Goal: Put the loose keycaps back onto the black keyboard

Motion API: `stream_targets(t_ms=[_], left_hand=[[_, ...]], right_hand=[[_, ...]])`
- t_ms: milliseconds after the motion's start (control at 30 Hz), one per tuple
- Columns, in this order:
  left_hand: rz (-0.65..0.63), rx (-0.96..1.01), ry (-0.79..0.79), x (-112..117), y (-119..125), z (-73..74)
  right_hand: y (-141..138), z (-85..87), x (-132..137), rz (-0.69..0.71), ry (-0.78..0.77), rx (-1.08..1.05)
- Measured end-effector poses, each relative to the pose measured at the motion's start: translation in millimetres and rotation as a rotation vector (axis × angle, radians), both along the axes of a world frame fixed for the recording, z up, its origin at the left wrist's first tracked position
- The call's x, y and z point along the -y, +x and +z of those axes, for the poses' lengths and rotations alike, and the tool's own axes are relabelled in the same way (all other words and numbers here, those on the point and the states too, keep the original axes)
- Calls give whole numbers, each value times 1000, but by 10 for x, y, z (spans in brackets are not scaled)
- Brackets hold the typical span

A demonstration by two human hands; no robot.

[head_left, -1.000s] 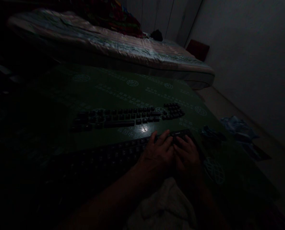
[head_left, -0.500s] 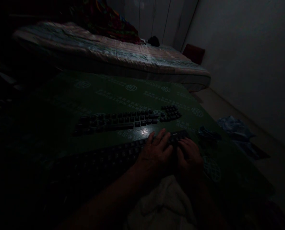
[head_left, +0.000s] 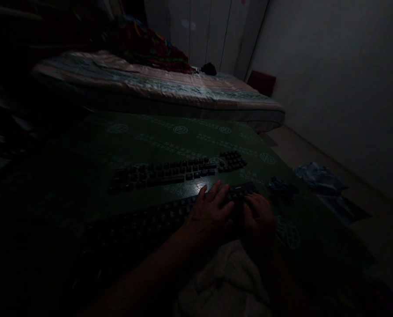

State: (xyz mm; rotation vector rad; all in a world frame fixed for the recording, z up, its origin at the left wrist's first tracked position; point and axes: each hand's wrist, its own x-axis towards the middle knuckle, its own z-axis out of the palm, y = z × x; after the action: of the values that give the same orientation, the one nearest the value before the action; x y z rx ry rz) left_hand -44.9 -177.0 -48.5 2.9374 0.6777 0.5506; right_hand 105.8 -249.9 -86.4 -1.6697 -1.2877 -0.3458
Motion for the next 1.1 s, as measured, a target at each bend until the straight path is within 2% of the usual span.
stream_targets(t_ms=[133, 300, 567, 700, 800, 900, 967, 1033, 1100], left_hand=[[19, -72, -51, 22, -29, 71], [11, -24, -10, 142, -102, 62], [-26, 21, 57, 684, -340, -110], [-68, 83, 92, 924, -352, -238], [-66, 62, 100, 998, -368, -315], [-105, 35, 145, 983, -399, -411], [-69, 28, 132, 952, -417, -499], [-48, 34, 125, 924, -433, -589], [-85, 27, 141, 903, -448, -658]], right_hand=[[7, -8, 3, 11, -20, -10], [8, 0, -6, 16, -9, -6], [-10, -32, -51, 6, 49, 40], [-57, 121, -20, 43, -4, 65], [-141, 358, 140, 144, -130, 121], [-303, 541, 413, 354, -185, 215], [-455, 573, 615, 454, -203, 229], [-618, 538, 794, 446, -237, 200], [-761, 473, 929, 434, -264, 173]])
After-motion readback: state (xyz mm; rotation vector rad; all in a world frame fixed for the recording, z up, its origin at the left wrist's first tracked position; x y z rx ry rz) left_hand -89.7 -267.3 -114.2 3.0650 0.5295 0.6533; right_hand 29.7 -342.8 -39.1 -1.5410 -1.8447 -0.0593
